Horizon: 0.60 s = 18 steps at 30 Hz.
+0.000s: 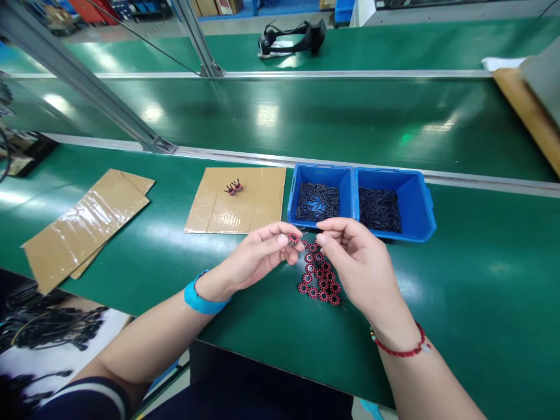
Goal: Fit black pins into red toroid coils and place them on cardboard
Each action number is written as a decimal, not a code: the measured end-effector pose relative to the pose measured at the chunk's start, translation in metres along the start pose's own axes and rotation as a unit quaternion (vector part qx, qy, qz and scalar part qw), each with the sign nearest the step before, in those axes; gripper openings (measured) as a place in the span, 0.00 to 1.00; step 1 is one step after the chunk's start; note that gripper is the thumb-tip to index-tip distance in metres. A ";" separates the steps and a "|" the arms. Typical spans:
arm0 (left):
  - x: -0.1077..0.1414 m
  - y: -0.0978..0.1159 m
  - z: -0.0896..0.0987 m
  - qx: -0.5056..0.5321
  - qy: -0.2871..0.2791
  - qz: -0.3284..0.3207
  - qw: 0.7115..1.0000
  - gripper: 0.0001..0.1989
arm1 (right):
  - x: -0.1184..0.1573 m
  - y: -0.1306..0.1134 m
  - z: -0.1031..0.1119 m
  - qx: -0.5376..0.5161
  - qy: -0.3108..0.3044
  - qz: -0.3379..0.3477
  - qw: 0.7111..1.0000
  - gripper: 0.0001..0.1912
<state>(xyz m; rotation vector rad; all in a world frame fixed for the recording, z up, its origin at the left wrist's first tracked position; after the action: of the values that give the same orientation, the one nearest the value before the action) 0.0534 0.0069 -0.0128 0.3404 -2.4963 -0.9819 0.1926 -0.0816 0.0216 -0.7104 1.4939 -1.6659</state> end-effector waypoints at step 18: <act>0.002 -0.001 -0.005 -0.025 -0.025 0.001 0.999 0.13 | 0.002 0.003 -0.021 -0.086 -0.094 -0.060 0.990 0.06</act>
<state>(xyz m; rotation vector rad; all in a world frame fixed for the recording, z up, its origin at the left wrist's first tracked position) 0.0539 0.0023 -0.0097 0.3018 -2.5109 -1.0622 0.1747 -0.0715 0.0147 -1.0396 1.4953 -1.5217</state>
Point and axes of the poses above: each hand's wrist, its own x-axis away from the middle knuckle, its own z-axis out of the back of the hand, y = z × x, the point moved 6 cm from there along -x, towards the middle knuckle, and after that the axes turned 5 degrees about z, right-handed, at the moved point
